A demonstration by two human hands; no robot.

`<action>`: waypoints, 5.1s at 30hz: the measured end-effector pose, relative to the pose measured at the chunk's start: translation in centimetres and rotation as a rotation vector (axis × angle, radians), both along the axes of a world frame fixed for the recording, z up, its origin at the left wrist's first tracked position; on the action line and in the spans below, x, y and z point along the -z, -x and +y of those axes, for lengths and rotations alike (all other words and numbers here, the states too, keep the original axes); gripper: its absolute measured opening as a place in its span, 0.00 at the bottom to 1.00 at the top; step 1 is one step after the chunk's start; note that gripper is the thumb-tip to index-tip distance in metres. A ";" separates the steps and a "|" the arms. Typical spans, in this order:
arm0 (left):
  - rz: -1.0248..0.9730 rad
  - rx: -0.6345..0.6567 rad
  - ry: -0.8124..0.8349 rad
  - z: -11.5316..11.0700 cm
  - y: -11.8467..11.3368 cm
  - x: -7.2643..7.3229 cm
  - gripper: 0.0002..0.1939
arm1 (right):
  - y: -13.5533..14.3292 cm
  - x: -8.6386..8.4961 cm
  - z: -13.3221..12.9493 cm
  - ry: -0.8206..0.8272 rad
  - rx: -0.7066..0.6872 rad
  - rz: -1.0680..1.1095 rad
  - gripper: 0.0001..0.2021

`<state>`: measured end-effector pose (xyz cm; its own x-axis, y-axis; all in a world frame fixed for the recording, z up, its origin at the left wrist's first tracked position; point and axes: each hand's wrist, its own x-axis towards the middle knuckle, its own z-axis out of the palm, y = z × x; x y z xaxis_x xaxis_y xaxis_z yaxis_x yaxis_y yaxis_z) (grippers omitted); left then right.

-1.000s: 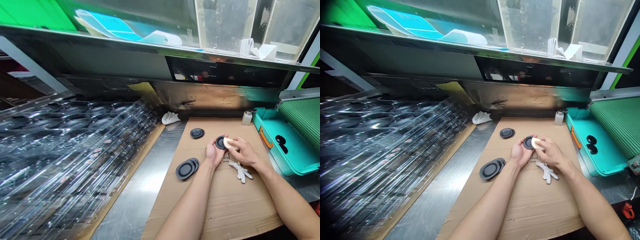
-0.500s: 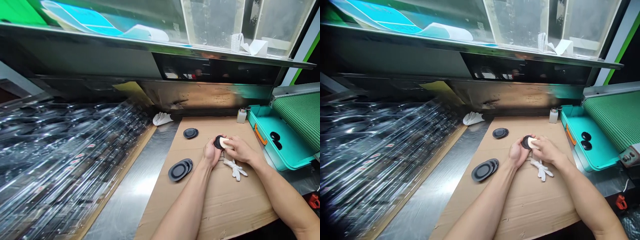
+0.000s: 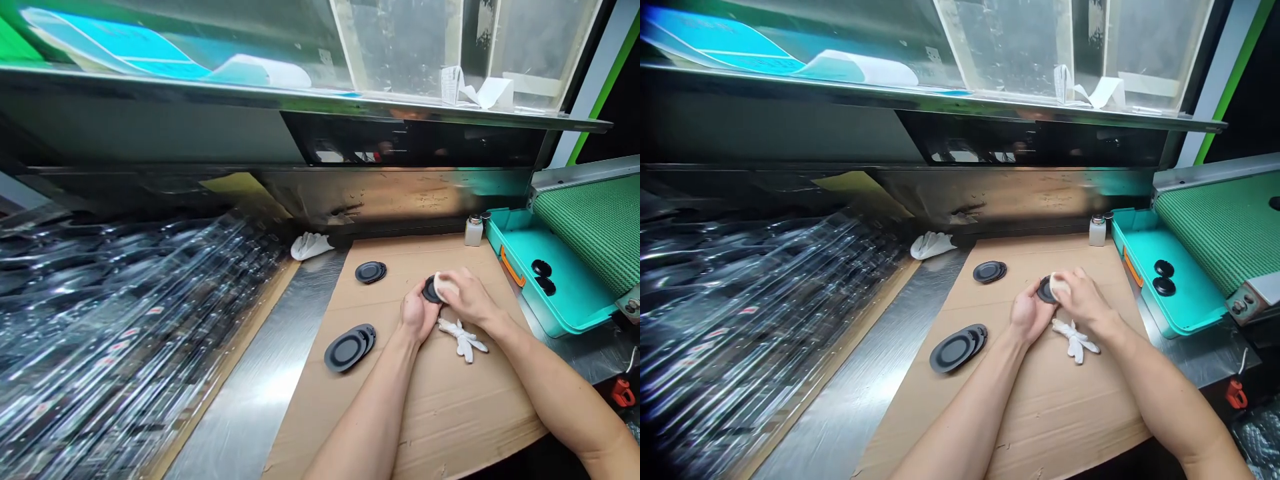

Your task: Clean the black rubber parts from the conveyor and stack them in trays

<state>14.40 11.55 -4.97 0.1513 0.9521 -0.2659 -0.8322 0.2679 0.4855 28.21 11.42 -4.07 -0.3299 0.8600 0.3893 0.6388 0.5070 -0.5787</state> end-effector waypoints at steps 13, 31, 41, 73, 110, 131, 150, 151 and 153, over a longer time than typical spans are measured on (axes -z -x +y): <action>0.011 -0.035 0.019 0.2 -0.4 0.4 0.20 | 0.9 1.3 0.8 0.022 0.208 0.020 0.09; -0.014 -0.052 0.054 0.1 -0.3 0.3 0.22 | 2.3 0.9 0.3 0.055 0.365 -0.147 0.11; 0.029 -0.068 0.044 0.3 1.4 0.1 0.20 | -0.3 1.7 2.1 0.003 0.343 -0.103 0.10; -0.174 -0.054 0.048 0.6 3.9 -0.8 0.28 | -1.0 -2.7 -2.6 0.365 -0.237 -0.399 0.08; -0.032 0.024 0.043 -0.3 -0.5 0.3 0.25 | 0.9 -1.3 -1.4 -0.034 0.182 -0.333 0.09; -0.004 -0.026 0.096 -0.1 1.0 -0.2 0.25 | -0.6 -1.5 -0.5 0.037 0.435 -0.396 0.13; -0.267 -0.132 0.212 0.2 2.8 -1.9 0.23 | -0.5 -0.7 -0.1 -0.017 0.256 -0.112 0.12; -0.261 -0.127 0.212 0.2 2.8 -2.0 0.24 | -0.4 -0.8 -0.1 -0.021 0.244 -0.117 0.12; -0.253 -0.117 0.209 0.1 2.8 -2.0 0.24 | -0.4 -1.0 -0.1 -0.026 0.213 -0.130 0.12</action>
